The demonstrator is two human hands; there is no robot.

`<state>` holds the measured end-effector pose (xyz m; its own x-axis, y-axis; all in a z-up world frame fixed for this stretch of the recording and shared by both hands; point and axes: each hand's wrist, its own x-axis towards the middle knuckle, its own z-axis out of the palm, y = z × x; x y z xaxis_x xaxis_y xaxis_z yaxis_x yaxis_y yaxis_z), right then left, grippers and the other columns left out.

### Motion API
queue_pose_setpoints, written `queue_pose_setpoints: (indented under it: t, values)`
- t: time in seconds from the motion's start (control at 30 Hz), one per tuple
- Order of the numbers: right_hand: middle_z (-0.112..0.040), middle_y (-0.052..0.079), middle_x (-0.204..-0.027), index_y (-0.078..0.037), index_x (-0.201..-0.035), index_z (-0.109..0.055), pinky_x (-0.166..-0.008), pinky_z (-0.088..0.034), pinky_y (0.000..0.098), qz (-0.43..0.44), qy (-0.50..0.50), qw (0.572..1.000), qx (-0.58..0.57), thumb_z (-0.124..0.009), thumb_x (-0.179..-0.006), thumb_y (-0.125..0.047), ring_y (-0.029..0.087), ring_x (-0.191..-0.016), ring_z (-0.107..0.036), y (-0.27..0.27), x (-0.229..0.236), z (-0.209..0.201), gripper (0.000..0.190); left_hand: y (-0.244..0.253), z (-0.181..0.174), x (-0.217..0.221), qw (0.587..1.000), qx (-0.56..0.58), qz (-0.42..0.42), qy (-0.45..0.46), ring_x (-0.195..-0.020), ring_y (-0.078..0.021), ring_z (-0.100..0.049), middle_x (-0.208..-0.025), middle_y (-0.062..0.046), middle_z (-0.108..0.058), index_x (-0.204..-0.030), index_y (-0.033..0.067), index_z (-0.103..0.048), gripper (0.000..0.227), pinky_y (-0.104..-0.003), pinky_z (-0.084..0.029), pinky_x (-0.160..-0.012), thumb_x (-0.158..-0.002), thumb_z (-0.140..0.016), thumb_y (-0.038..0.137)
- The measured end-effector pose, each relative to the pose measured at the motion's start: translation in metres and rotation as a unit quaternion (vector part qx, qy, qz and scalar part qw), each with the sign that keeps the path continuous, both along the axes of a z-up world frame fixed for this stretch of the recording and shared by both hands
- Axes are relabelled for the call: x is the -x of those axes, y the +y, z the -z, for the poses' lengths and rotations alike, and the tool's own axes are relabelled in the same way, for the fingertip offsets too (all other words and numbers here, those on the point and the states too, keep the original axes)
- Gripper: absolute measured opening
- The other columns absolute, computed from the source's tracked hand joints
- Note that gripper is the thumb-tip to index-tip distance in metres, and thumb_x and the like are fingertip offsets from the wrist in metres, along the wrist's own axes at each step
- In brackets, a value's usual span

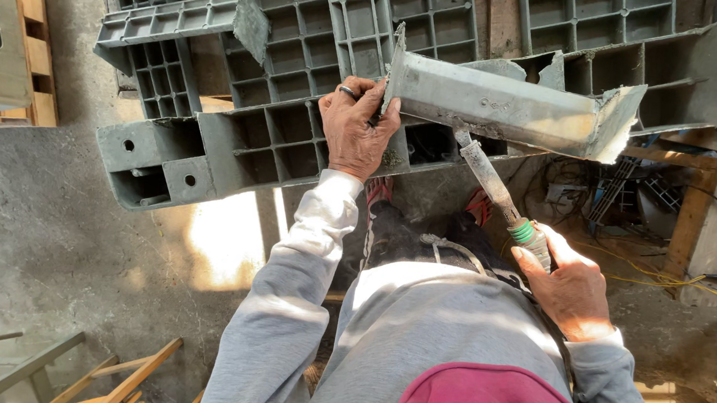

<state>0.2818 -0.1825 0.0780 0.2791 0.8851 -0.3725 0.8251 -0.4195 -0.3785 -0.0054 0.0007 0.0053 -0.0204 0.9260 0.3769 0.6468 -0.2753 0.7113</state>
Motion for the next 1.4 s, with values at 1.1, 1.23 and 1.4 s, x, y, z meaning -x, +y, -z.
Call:
queue_pose_setpoints:
  t: [1.1,1.23,1.4]
  values:
    - [-0.076,0.016,-0.097,-0.006,-0.132,-0.068,-0.073,-0.056,0.0326,-0.017,0.092,0.985,-0.146,-0.078,-0.090,-0.025,0.019,-0.082,-0.074,-0.025,-0.005,0.002,0.047,0.000,0.002,0.001,1.000,-0.009,0.003,0.004,-0.087,-0.0163,-0.061,-0.096,0.003,-0.064,-0.117,0.0136,-0.077,0.028,-0.038,-0.037,-0.095,-0.091,-0.077,0.025]
    - [-0.075,0.015,-0.096,-0.007,-0.132,-0.068,-0.071,-0.055,0.0336,-0.020,0.090,0.986,-0.137,-0.078,-0.090,-0.027,0.021,-0.079,-0.074,-0.022,-0.004,0.001,0.048,0.000,0.003,0.001,1.000,-0.001,-0.001,0.010,-0.085,-0.0158,-0.060,-0.096,0.002,-0.064,-0.116,0.0136,-0.077,0.029,-0.038,-0.037,-0.096,-0.090,-0.077,0.026]
    - [-0.074,0.017,-0.090,-0.011,-0.132,-0.069,-0.067,-0.055,0.0372,-0.033,0.057,0.990,-0.122,-0.077,-0.090,-0.032,0.027,-0.078,-0.074,-0.017,-0.002,0.001,0.048,0.000,0.003,0.001,1.000,0.002,0.001,0.004,-0.085,-0.0152,-0.060,-0.095,0.003,-0.065,-0.117,0.0138,-0.077,0.028,-0.038,-0.037,-0.095,-0.091,-0.076,0.025]
